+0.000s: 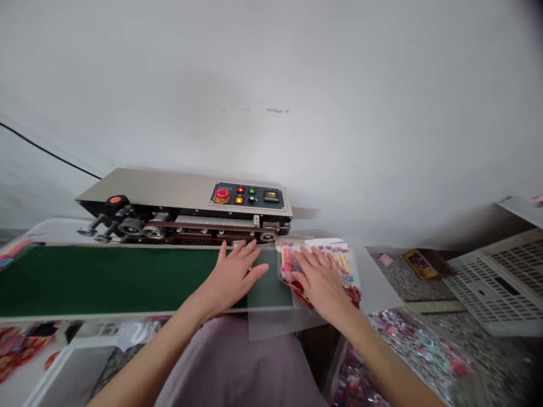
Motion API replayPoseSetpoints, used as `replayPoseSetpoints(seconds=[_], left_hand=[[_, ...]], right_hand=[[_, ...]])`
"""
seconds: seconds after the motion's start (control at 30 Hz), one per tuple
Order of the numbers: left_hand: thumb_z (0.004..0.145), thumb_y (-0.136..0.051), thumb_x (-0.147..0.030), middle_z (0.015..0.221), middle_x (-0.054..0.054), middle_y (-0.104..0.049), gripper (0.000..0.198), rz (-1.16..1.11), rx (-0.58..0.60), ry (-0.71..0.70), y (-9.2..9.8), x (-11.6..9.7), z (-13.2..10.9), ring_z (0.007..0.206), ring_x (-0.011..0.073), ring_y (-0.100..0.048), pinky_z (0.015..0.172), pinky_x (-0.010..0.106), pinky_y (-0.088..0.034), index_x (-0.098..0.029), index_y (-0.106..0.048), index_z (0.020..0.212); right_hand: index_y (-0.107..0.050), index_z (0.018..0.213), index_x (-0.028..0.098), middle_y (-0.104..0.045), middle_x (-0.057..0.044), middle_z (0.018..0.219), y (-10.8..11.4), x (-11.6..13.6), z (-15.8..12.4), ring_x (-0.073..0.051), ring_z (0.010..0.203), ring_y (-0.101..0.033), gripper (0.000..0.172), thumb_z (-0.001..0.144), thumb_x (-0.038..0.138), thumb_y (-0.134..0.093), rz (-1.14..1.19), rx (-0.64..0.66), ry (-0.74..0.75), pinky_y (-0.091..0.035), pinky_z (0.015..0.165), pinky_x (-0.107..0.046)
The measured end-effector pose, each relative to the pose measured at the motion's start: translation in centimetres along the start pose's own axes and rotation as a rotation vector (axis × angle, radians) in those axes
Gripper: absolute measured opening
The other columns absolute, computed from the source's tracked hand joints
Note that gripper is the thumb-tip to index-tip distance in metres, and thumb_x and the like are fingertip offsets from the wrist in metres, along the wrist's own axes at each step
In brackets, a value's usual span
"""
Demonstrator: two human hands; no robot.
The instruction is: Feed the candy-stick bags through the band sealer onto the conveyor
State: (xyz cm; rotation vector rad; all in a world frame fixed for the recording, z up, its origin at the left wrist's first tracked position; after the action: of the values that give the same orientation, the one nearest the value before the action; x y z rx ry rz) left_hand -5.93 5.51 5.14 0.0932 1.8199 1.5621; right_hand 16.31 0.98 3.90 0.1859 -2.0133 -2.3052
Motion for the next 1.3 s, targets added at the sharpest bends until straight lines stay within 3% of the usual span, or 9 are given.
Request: replayPoseSetpoints(seconds=[0.13, 0.27, 0.47, 0.63, 0.77, 0.97, 1.07, 1.17, 1.3], left_hand=[[0.107, -0.029, -0.041, 0.134, 0.008, -0.067, 0.046, -0.033, -0.045, -0.143, -1.4, -4.3, 1.1, 0.130, 0.0267, -0.057, 0.121, 0.057, -0.022, -0.022, -0.066, 0.127], [0.103, -0.040, -0.042, 0.153, 0.017, -0.048, 0.047, 0.108, -0.055, -0.189, -5.9, -7.0, 1.8, 0.142, 0.0359, -0.042, 0.115, 0.063, -0.032, -0.019, -0.055, 0.141], [0.104, -0.036, -0.046, 0.164, 0.013, -0.031, 0.052, 0.204, -0.086, -0.231, -8.4, -5.6, 1.3, 0.151, 0.0343, -0.027, 0.117, 0.068, -0.024, -0.023, -0.044, 0.151], [0.105, -0.034, -0.045, 0.166, 0.014, -0.025, 0.053, 0.221, -0.113, -0.226, -8.6, -5.2, 1.0, 0.152, 0.0337, -0.024, 0.118, 0.069, -0.020, -0.023, -0.040, 0.153], [0.104, -0.041, -0.041, 0.165, 0.013, -0.027, 0.049, 0.105, -0.097, -0.228, -8.1, -5.3, 0.6, 0.152, 0.0339, -0.024, 0.119, 0.069, -0.017, -0.024, -0.044, 0.150], [0.098, -0.050, -0.036, 0.155, 0.014, -0.046, 0.047, -0.587, -0.434, 0.052, -4.6, -4.1, 0.8, 0.143, 0.0248, -0.043, 0.116, 0.046, -0.038, -0.020, -0.048, 0.143], [0.089, -0.060, -0.036, 0.113, 0.010, -0.072, 0.034, -1.015, -0.526, 0.141, -3.3, -3.9, 1.5, 0.104, 0.0222, -0.068, 0.092, 0.036, -0.055, -0.018, -0.064, 0.117], [0.081, -0.067, -0.037, 0.075, 0.001, -0.068, 0.019, -1.217, -0.528, 0.150, -2.4, -4.4, 1.5, 0.070, 0.0152, -0.063, 0.068, 0.026, -0.051, -0.018, -0.067, 0.081], [0.077, -0.067, -0.033, 0.070, -0.001, -0.065, 0.015, -1.231, -0.553, 0.119, -1.6, -4.9, 0.8, 0.066, 0.0132, -0.058, 0.065, 0.024, -0.047, -0.018, -0.068, 0.075]], right_hand=[[-0.060, 0.136, 0.020, -0.056, -0.011, 0.147, 0.5, -3.3, -3.6, -0.034, 0.138, -0.044, 0.042, 0.102, 0.034, -0.039, -0.151, -0.109, -0.118, -0.031, 0.111, -0.057], [-0.063, 0.132, 0.020, -0.055, -0.014, 0.147, -0.1, -4.0, -6.5, -0.037, 0.137, -0.043, 0.041, 0.099, 0.036, -0.045, -0.229, -0.139, -0.120, -0.031, 0.109, -0.058], [-0.064, 0.129, 0.023, -0.064, -0.009, 0.135, 0.7, -2.0, -2.1, -0.030, 0.125, -0.052, 0.041, 0.098, 0.018, -0.037, -0.078, -0.087, -0.056, -0.033, 0.106, -0.049], [-0.071, 0.105, 0.018, -0.068, -0.014, 0.113, 0.5, -0.7, 5.2, -0.030, 0.112, -0.055, 0.026, 0.093, 0.022, -0.048, 0.231, -0.006, -0.193, -0.040, 0.093, -0.040], [-0.068, 0.084, 0.019, -0.070, -0.010, 0.094, -0.8, -0.4, 7.4, -0.025, 0.095, -0.060, 0.017, 0.085, 0.016, -0.051, 0.377, -0.030, -0.254, -0.042, 0.083, -0.035], [-0.058, 0.078, 0.022, -0.065, 0.001, 0.076, 1.1, 0.0, 5.3, -0.016, 0.072, -0.060, 0.010, 0.082, 0.028, -0.051, 0.721, -0.076, -0.218, -0.045, 0.067, -0.027], [-0.058, 0.078, 0.022, -0.062, 0.002, 0.075, 3.2, 1.0, 3.7, -0.015, 0.073, -0.057, 0.012, 0.078, 0.033, -0.056, 1.009, -0.095, -0.187, -0.044, 0.068, -0.027], [-0.059, 0.078, 0.022, -0.058, 0.004, 0.071, 4.4, 2.0, 2.6, -0.015, 0.067, -0.054, 0.014, 0.074, 0.035, -0.060, 1.205, -0.052, -0.228, -0.041, 0.062, -0.026], [-0.064, 0.089, 0.022, -0.065, 0.000, 0.083, 5.1, 2.9, 2.0, -0.016, 0.076, -0.058, 0.022, 0.073, 0.037, -0.064, 1.276, -0.032, -0.189, -0.045, 0.067, -0.028]])
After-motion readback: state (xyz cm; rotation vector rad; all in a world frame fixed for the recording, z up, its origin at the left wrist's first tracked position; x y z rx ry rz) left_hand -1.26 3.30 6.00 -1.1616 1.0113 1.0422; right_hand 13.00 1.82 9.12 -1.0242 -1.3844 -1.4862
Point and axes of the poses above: each hand's wrist, its own z-axis towards the middle knuckle, its own y-axis out of the back of the hand, x = y × z, the point moved 3 cm from there along z, towards the middle knuckle
